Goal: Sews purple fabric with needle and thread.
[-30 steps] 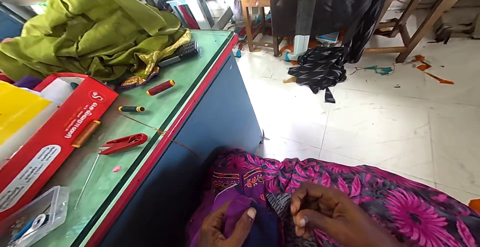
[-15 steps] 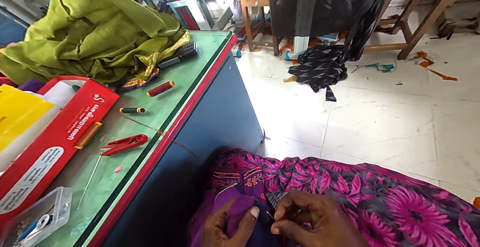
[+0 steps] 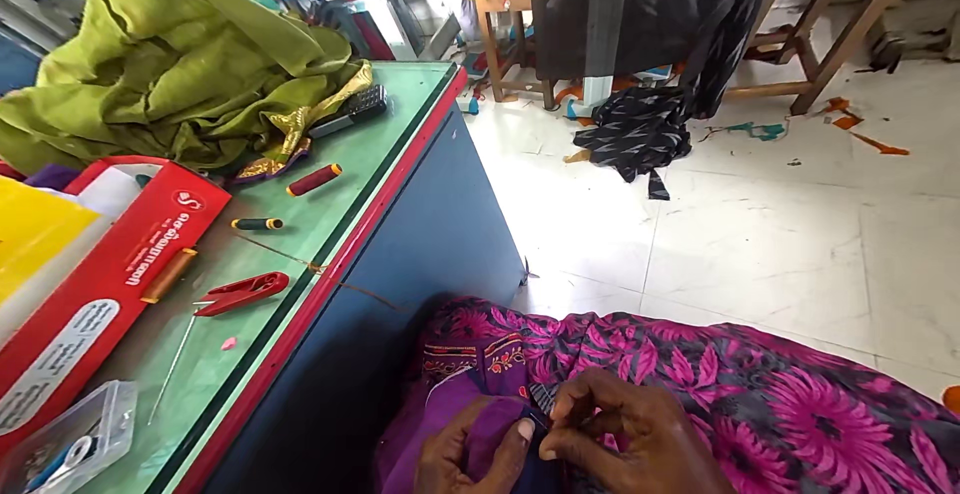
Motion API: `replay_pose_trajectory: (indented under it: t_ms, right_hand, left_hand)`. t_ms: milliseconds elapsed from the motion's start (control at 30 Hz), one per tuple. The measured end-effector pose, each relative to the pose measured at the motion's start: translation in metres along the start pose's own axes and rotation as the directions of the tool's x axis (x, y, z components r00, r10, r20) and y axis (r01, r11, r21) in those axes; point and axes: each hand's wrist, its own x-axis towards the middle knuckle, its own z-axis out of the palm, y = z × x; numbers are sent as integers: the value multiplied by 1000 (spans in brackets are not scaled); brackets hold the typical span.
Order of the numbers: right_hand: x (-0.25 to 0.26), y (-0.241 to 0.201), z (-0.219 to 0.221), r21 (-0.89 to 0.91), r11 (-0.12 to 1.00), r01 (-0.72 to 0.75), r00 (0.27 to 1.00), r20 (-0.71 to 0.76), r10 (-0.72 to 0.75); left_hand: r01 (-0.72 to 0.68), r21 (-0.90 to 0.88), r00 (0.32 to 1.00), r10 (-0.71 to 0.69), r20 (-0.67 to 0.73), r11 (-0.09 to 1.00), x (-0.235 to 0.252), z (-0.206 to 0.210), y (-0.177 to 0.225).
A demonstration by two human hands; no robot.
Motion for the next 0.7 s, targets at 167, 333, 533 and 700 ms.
replay_pose_trajectory:
  t_ms: [167, 333, 533, 700]
  right_hand:
    - [0, 1, 3, -17, 1000, -22, 999, -24, 21]
    - [-1, 1, 5, -42, 997, -64, 997, -51, 62]
    - [0, 5, 6, 96, 995, 11, 992, -130, 1]
    - [0, -6, 5, 329, 943, -42, 985, -146, 95]
  left_hand:
    - [-102, 57, 994, 100, 36, 993, -2, 0, -3]
    - [-179, 103, 982, 173, 71, 978, -3, 0, -5]
    - [-139, 120, 990, 136, 29, 983, -4, 2, -4]
    - [-78, 106, 997, 80, -15, 991, -3, 1, -2]
